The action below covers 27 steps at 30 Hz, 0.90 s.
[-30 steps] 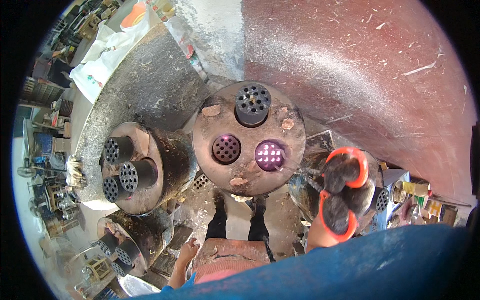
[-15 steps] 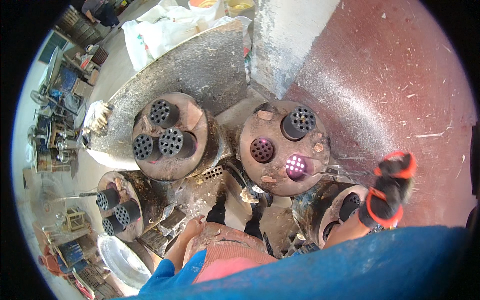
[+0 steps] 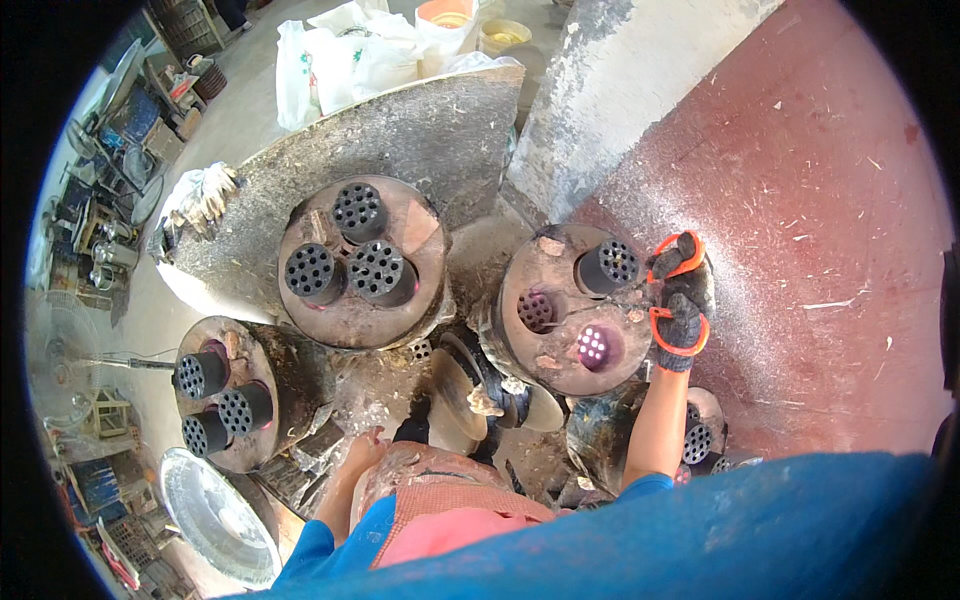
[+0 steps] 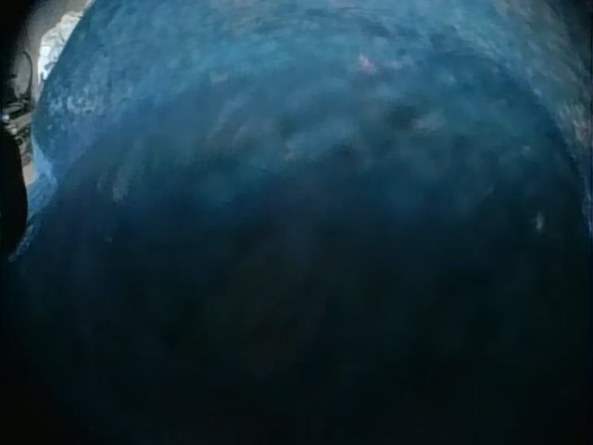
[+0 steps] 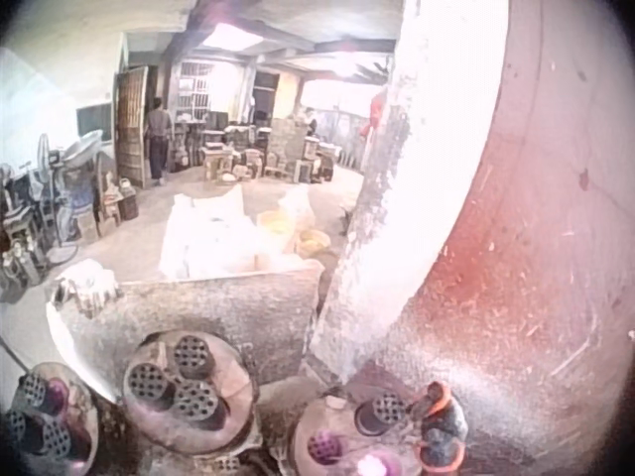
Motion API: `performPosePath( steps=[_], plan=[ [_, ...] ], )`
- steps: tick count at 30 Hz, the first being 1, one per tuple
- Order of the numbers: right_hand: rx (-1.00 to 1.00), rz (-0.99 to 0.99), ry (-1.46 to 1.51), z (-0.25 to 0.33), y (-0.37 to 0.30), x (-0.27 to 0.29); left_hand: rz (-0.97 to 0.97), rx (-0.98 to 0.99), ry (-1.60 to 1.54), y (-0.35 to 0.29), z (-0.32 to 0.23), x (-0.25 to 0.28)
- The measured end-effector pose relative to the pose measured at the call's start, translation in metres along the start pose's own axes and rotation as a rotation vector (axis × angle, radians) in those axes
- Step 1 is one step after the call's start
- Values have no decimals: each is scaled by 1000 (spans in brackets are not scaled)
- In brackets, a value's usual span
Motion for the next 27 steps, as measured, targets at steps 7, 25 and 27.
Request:
performPosePath(
  steps=[7, 25, 27],
  plan=[
    [-108, -21, -79, -27, -3, -35, 20, 1, -39, -12, 30, 6],
    [412, -278, -335, 338, -163, -60, 242, -465, 129, 16, -38, 12],
    [389, -745, -493, 362, -258, -45, 282, -518, 187, 8, -45, -9]
  ],
)
Point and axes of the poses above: each hand's wrist, its own y-axis towards the middle knuckle, its own x-axis out of the back of the hand, z = x × y, the point moved 6 cm from there along y, towards the middle knuckle, and after that the axes turned 1 degree about x, right-handed, at the moved point
